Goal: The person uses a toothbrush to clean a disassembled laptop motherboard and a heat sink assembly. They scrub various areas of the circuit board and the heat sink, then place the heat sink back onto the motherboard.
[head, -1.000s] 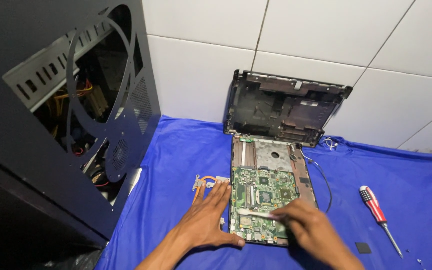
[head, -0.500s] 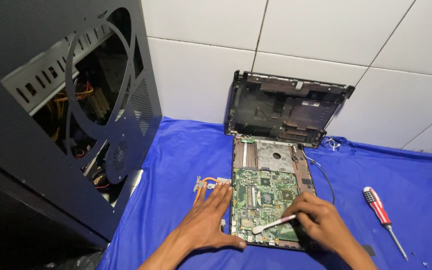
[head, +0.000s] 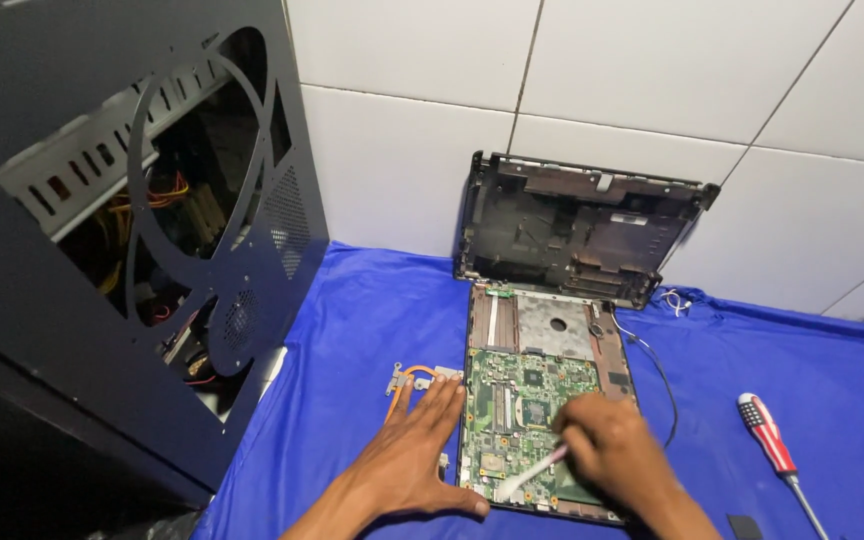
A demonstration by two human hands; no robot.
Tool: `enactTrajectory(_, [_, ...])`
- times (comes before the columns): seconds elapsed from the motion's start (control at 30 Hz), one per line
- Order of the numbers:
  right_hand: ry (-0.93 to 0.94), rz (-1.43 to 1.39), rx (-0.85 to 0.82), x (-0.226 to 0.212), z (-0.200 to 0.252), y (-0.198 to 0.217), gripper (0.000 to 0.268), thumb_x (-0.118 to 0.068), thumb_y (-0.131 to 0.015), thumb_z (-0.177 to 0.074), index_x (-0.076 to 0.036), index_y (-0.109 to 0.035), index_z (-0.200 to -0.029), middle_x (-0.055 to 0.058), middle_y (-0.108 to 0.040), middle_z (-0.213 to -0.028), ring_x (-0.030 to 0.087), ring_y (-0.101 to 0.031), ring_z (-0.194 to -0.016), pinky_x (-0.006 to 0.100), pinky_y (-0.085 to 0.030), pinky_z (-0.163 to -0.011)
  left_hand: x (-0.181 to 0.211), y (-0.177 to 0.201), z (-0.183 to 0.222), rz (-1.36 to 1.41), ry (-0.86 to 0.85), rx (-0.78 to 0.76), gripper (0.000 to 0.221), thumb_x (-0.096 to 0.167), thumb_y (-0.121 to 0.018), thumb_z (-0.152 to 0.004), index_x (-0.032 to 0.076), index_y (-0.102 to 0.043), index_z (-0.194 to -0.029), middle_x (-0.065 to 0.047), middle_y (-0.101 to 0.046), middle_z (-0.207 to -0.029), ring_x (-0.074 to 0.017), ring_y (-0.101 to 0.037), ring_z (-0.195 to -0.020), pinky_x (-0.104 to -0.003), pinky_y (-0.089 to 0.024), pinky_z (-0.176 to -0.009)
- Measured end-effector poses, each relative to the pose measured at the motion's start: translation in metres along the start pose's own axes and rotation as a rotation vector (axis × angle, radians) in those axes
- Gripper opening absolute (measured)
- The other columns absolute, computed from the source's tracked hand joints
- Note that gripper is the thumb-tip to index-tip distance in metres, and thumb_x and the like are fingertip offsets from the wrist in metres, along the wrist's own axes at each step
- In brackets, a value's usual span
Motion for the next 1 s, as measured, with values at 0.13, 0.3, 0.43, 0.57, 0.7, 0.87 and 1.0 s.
enactTrajectory(0.13, [0.093, 0.198, 0.248, 0.012, 0.008, 0.018, 0.008, -0.015, -0.067, -0.078, -0.022, -0.07, -0.079, -0.007, -0.078, -0.085, 0.015, -0.072, -0.081, 0.036, -0.041, -0.077, -0.004, -0.008, -0.005, -0.046, -0.04, 0.066, 0.134, 0.082, -0.068, -0.074, -0.003, -0.009, -0.16, -0.021, -0.003, -0.17, -0.0317, 0.002, -0.158, -0.054, 0.012, -0.122])
enactTrajectory(0.3, [-0.002, 0.137, 0.105, 0.008, 0.003, 0.02, 0.013, -0.015, -0.065, -0.084, -0.021, -0.071, -0.075, -0.007, -0.076, -0.068, 0.011, -0.069, -0.066, 0.032, -0.045, -0.09, 0.0, -0.001, -0.002, 0.009, 0.009, -0.009, 0.134, 0.079, -0.067, -0.077, 0.0, 0.0, -0.161, -0.017, 0.005, -0.172, -0.0268, 0.009, -0.159, -0.049, 0.017, -0.122])
enactTrajectory(0.43, [0.042, 0.137, 0.154, 0.015, 0.01, 0.021, 0.009, -0.015, -0.064, -0.079, -0.02, -0.071, -0.076, -0.005, -0.078, -0.069, 0.018, -0.072, -0.064, 0.038, -0.047, -0.081, -0.001, -0.002, -0.001, 0.014, 0.037, -0.042, 0.134, 0.079, -0.067, -0.078, 0.002, 0.004, -0.162, -0.015, 0.008, -0.172, -0.0252, 0.012, -0.159, -0.048, 0.018, -0.123])
enactTrajectory(0.57, [-0.002, 0.181, 0.121, 0.032, 0.019, 0.012, 0.009, -0.016, -0.063, -0.084, -0.022, -0.066, -0.079, -0.007, -0.078, -0.074, 0.015, -0.071, -0.063, 0.035, -0.048, -0.079, -0.001, -0.002, -0.001, 0.012, 0.036, -0.036, 0.134, 0.077, -0.07, -0.079, 0.002, 0.003, -0.162, -0.015, 0.008, -0.172, -0.0246, 0.012, -0.159, -0.048, 0.018, -0.123])
enactTrajectory(0.7, [-0.072, 0.245, 0.117, 0.021, 0.028, 0.006, 0.004, -0.021, -0.062, -0.08, -0.023, -0.065, -0.077, -0.004, -0.076, -0.074, 0.024, -0.068, -0.067, 0.04, -0.046, -0.078, -0.003, -0.003, -0.003, -0.006, 0.017, -0.012, 0.134, 0.077, -0.071, -0.079, 0.001, 0.002, -0.162, -0.016, 0.007, -0.172, -0.025, 0.011, -0.159, -0.048, 0.018, -0.122])
enactTrajectory(0.87, [-0.149, 0.257, 0.102, 0.04, 0.028, 0.019, 0.005, -0.021, -0.061, -0.085, -0.021, -0.064, -0.081, -0.002, -0.078, -0.075, 0.026, -0.071, -0.062, 0.042, -0.052, -0.076, -0.004, -0.002, -0.001, 0.013, 0.034, -0.025, 0.134, 0.077, -0.071, -0.078, 0.002, 0.001, -0.162, -0.014, 0.008, -0.173, -0.024, 0.012, -0.159, -0.049, 0.015, -0.123])
enactTrajectory(1.0, [-0.055, 0.129, 0.156, 0.027, 0.028, 0.026, 0.01, -0.011, -0.067, -0.08, -0.019, -0.07, -0.078, -0.004, -0.079, -0.069, 0.016, -0.071, -0.051, 0.034, -0.059, -0.064, -0.007, -0.006, -0.004, 0.005, -0.013, 0.045, 0.135, 0.077, -0.076, -0.077, -0.001, -0.003, -0.161, -0.017, 0.002, -0.172, -0.0257, 0.008, -0.159, -0.05, 0.015, -0.123])
Point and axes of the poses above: each hand's wrist, its own z-axis away from the middle knuckle, its own y-axis out of the back of the hand, x = y × z, the point moved 8 cm from there along -z, towards the middle knuckle
